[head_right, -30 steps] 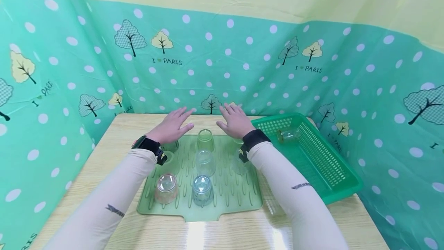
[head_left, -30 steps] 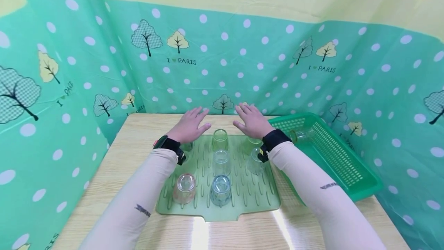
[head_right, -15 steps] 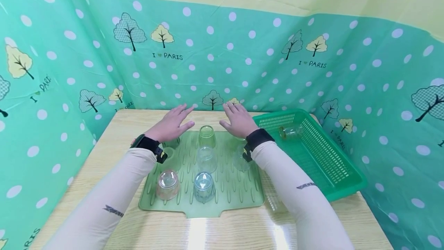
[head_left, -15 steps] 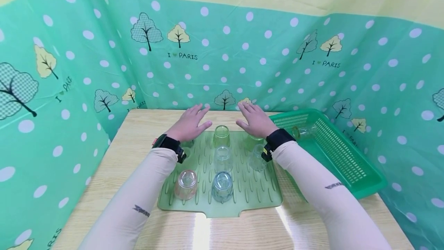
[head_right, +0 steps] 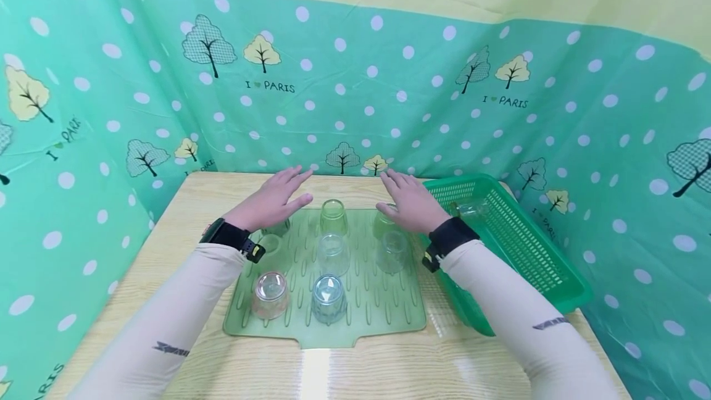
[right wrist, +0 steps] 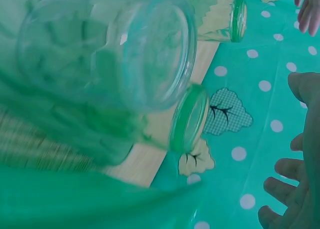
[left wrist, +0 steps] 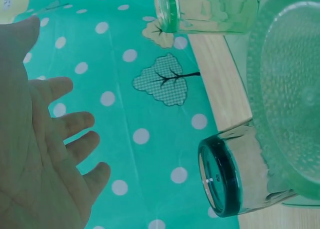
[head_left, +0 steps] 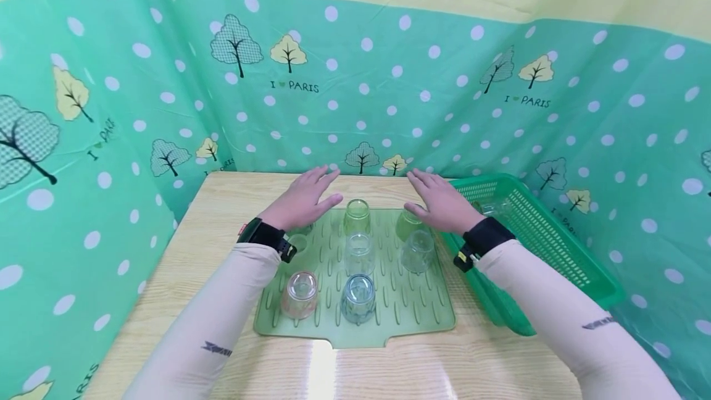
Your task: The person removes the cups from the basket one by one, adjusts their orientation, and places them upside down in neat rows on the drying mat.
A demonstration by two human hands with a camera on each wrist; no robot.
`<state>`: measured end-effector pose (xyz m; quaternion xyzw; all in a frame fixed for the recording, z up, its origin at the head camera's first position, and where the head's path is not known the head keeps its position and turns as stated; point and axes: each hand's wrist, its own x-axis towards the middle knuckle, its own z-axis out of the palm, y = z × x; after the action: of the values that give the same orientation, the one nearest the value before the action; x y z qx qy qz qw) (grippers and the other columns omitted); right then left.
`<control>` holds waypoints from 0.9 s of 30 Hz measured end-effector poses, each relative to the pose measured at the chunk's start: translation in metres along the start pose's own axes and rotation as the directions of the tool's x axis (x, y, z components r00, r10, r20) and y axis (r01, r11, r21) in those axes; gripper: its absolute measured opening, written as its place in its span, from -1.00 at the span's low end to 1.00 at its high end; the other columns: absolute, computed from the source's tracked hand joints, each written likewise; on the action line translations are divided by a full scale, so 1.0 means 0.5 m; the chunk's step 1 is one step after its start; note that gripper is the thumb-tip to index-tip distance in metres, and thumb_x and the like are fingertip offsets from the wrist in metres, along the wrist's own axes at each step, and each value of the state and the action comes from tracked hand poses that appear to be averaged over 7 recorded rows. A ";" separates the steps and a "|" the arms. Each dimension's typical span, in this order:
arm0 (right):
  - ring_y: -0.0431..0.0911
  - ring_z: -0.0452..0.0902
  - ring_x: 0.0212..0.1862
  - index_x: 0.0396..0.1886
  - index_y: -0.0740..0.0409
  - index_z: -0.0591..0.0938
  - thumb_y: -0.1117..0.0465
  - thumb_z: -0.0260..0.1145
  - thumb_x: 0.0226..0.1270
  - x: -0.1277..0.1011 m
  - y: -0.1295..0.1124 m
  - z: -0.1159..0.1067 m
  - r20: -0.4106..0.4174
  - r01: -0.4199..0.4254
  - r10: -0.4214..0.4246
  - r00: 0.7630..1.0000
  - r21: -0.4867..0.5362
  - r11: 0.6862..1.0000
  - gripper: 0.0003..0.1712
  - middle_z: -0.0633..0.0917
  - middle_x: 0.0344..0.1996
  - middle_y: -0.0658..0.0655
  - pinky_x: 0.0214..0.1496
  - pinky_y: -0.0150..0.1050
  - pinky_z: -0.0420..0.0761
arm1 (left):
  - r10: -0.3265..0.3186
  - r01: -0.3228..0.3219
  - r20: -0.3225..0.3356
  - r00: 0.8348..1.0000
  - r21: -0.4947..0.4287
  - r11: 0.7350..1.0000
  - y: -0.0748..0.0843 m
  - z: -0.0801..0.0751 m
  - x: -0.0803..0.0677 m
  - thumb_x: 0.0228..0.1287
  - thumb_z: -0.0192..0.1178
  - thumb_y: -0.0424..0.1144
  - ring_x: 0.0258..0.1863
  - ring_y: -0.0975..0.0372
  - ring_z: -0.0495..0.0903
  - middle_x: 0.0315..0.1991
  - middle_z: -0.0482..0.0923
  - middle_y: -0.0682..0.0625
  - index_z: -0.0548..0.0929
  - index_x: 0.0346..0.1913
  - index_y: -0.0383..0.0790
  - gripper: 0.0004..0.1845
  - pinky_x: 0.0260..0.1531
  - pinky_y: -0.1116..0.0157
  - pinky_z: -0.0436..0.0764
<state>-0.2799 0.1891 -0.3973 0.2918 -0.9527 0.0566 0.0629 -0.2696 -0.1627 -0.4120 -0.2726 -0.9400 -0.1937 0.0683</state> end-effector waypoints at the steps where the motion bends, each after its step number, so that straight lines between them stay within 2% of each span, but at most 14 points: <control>1: 0.27 0.02 0.61 0.66 0.25 0.08 -0.15 0.14 0.61 -0.009 0.008 -0.004 -0.001 -0.001 0.001 1.000 0.003 1.000 -0.10 0.13 0.61 0.35 0.62 0.22 0.06 | 0.006 -0.006 0.000 1.000 -0.012 1.000 0.001 0.000 -0.001 0.63 -0.17 0.24 0.65 -0.09 -0.10 0.67 -0.07 -0.19 0.07 0.67 -0.12 -0.23 0.60 -0.11 -0.05; 4: 0.30 0.05 0.59 0.66 0.25 0.08 -0.14 0.13 0.62 -0.035 0.040 -0.015 -0.017 -0.017 0.017 1.000 0.009 1.000 -0.11 0.15 0.60 0.37 0.58 0.26 0.12 | 0.030 -0.030 -0.011 0.999 -0.042 0.999 -0.001 -0.002 -0.007 0.62 -0.20 0.27 0.64 -0.04 -0.02 0.66 0.01 -0.14 0.10 0.67 -0.09 -0.23 0.59 -0.07 0.05; 10: 0.38 0.10 0.54 0.62 0.31 0.16 -0.05 0.10 0.65 -0.088 0.140 -0.041 -0.023 -0.118 0.119 0.993 0.023 0.993 -0.21 0.22 0.55 0.43 0.51 0.35 0.20 | 0.059 -0.068 -0.067 0.996 -0.137 0.988 -0.017 -0.009 -0.031 0.63 -0.18 0.25 0.51 0.03 0.29 0.48 0.36 -0.11 0.36 0.54 -0.14 -0.31 0.51 0.01 0.28; 15: 0.41 0.24 0.44 0.55 0.39 0.26 0.13 0.23 0.54 -0.127 0.226 -0.051 0.035 -0.204 0.204 0.978 -0.015 0.979 -0.26 0.33 0.45 0.48 0.40 0.38 0.34 | 0.015 -0.045 -0.113 0.993 -0.267 0.963 -0.035 -0.029 -0.064 0.66 -0.14 0.15 0.29 0.06 0.52 0.30 0.54 -0.06 0.53 0.37 -0.16 -0.44 0.32 -0.04 0.48; 17: 0.43 0.29 0.39 0.51 0.42 0.30 0.18 0.31 0.47 -0.139 0.252 -0.050 0.085 -0.220 0.223 0.971 -0.041 0.975 -0.25 0.36 0.40 0.52 0.34 0.38 0.40 | -0.002 -0.050 -0.162 0.987 -0.316 0.947 -0.044 -0.035 -0.076 0.68 -0.12 0.08 0.17 0.10 0.57 0.18 0.59 -0.03 0.58 0.27 -0.15 -0.53 0.23 0.01 0.54; 19: 0.47 0.32 0.35 0.49 0.45 0.31 0.23 0.38 0.40 -0.148 0.273 -0.043 0.132 -0.217 0.224 0.966 -0.069 0.974 -0.22 0.37 0.37 0.57 0.29 0.37 0.46 | -0.002 -0.090 -0.247 0.969 -0.360 0.928 -0.051 -0.036 -0.084 0.69 -0.10 0.00 0.04 0.13 0.57 0.04 0.61 0.00 0.63 0.12 -0.17 -0.61 0.14 0.13 0.55; 21: 0.50 0.29 0.36 0.50 0.47 0.29 0.27 0.43 0.36 -0.156 0.292 -0.033 0.179 -0.219 0.230 0.956 -0.081 0.972 -0.17 0.33 0.38 0.61 0.27 0.38 0.47 | 0.005 -0.162 -0.358 0.934 -0.409 0.898 -0.054 -0.030 -0.089 0.69 -0.08 -0.04 -0.14 0.16 0.55 -0.16 0.59 0.01 0.64 -0.08 -0.22 -0.63 -0.02 0.26 0.54; 22: 0.51 0.27 0.37 0.51 0.46 0.27 0.29 0.45 0.33 -0.160 0.301 -0.026 0.197 -0.221 0.233 0.952 -0.084 0.972 -0.15 0.31 0.39 0.61 0.26 0.38 0.48 | 0.014 -0.211 -0.426 0.904 -0.418 0.884 -0.054 -0.025 -0.090 0.69 -0.07 -0.04 -0.27 0.18 0.52 -0.27 0.55 0.02 0.62 -0.20 -0.22 -0.62 -0.15 0.32 0.51; 24: 0.52 0.23 0.39 0.53 0.45 0.25 0.33 0.47 0.29 -0.166 0.320 -0.011 0.221 -0.210 0.227 0.948 -0.099 0.973 -0.10 0.29 0.41 0.61 0.27 0.39 0.46 | 0.031 -0.318 -0.565 0.825 -0.418 0.851 -0.054 -0.014 -0.094 0.67 -0.04 -0.03 -0.49 0.23 0.39 -0.49 0.42 0.02 0.51 -0.45 -0.24 -0.52 -0.39 0.39 0.39; 27: 0.52 0.21 0.41 0.53 0.43 0.26 0.37 0.51 0.23 -0.171 0.349 0.010 0.226 -0.173 0.198 0.954 -0.125 0.977 -0.06 0.30 0.42 0.59 0.32 0.40 0.42 | 0.015 -0.434 -0.732 0.681 -0.387 0.814 -0.053 0.004 -0.101 0.61 0.09 -0.10 -0.68 0.32 0.08 -0.70 0.13 0.05 0.25 -0.69 -0.22 -0.39 -0.63 0.44 0.08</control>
<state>-0.3084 0.3790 -0.4278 0.2020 -0.9782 -0.0226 -0.0417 -0.2416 -0.2070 -0.4341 -0.3048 -0.7071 -0.5237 0.3644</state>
